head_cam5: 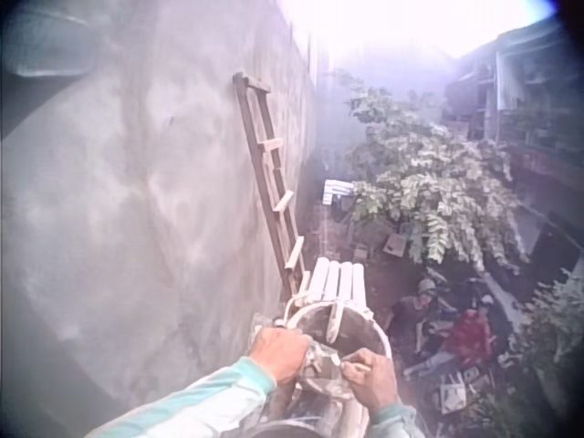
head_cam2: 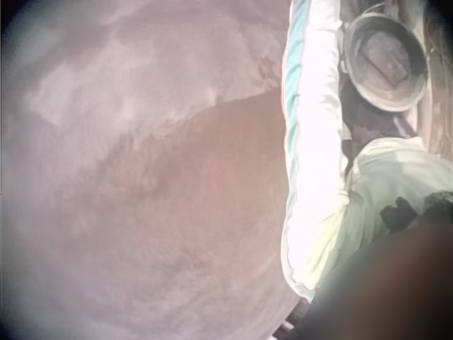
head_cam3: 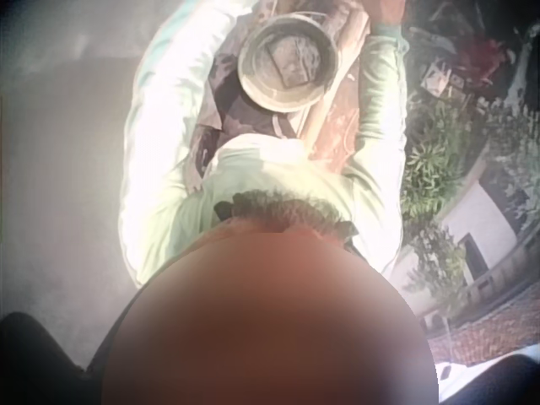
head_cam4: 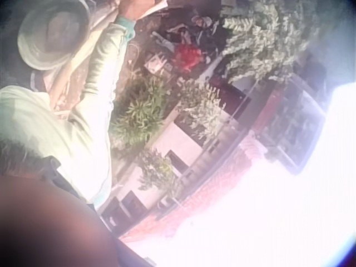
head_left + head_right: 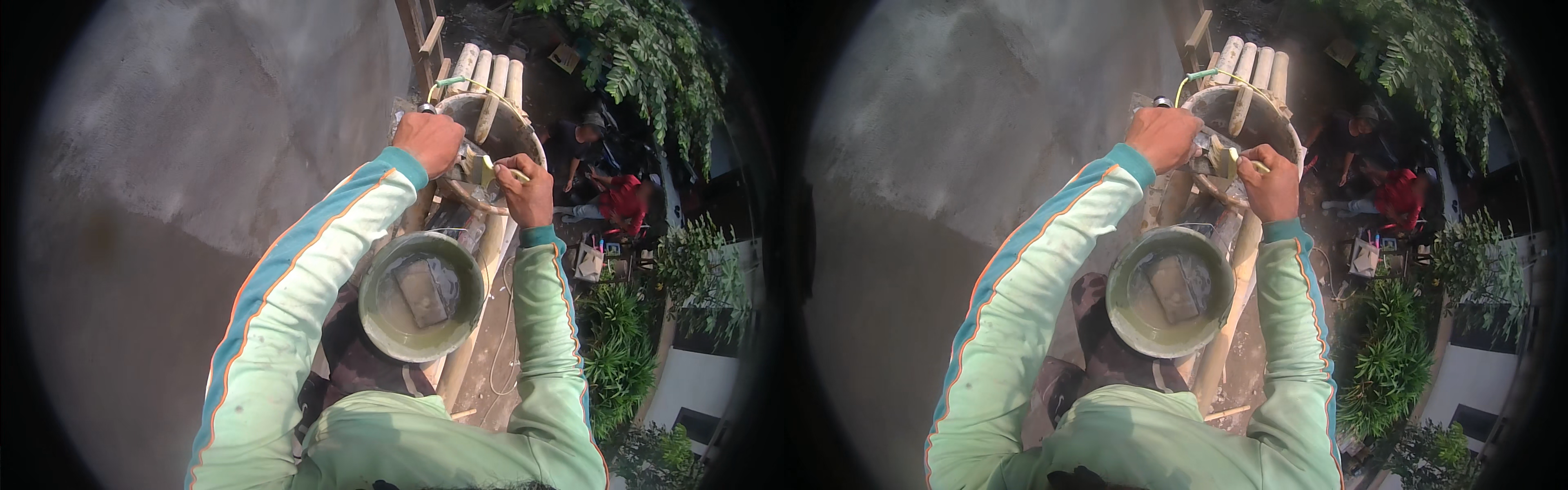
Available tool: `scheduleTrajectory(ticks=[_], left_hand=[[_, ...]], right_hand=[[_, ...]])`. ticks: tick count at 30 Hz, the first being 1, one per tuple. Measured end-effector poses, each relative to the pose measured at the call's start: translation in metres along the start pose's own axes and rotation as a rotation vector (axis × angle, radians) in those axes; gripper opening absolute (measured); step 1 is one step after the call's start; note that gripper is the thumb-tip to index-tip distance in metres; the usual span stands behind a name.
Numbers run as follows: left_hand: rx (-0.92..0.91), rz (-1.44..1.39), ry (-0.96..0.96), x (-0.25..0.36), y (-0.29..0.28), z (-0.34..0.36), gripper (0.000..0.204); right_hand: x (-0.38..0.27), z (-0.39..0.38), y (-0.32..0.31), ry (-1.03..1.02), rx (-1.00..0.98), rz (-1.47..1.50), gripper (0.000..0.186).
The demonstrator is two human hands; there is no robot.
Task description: The person smooths a wet plastered wall using a trowel and then a sponge. They work on a large vertical surface, repeatedly scraping and rubbing to even the finish. The person cleans the trowel in a bucket of water before resuming smoothing.
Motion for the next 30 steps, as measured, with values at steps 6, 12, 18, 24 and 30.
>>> scheduleTrajectory(ticks=[6,12,18,24,30], left_hand=[[0.022,-0.074,-0.051,-0.011,-0.003,-0.009,0.029],[0.035,-0.055,-0.024,-0.013,-0.020,-0.007,0.028],[0.046,-0.092,-0.026,-0.015,-0.012,-0.016,0.029],[0.011,-0.079,-0.072,-0.012,-0.012,-0.022,0.031],[0.000,-0.182,-0.248,-0.022,-0.017,-0.021,0.039]], right_hand=[[-0.018,-0.017,-0.001,-0.116,0.015,0.009,0.023],[0.028,0.002,0.016,-0.132,0.025,-0.196,0.019],[0.045,0.007,0.012,-0.095,0.011,-0.223,0.016],[0.034,-0.014,0.006,-0.197,0.032,-0.114,0.013],[0.021,-0.026,0.000,-0.304,0.085,-0.087,0.015]])
Point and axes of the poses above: each hand's wrist, its own z-axis towards the middle knuckle, its own y-axis out of the palm, x = y × z, the point moved 2 cm from there along z, towards the middle knuckle, and after that the axes turned 15 degrees about x, right-handed, at the moved point
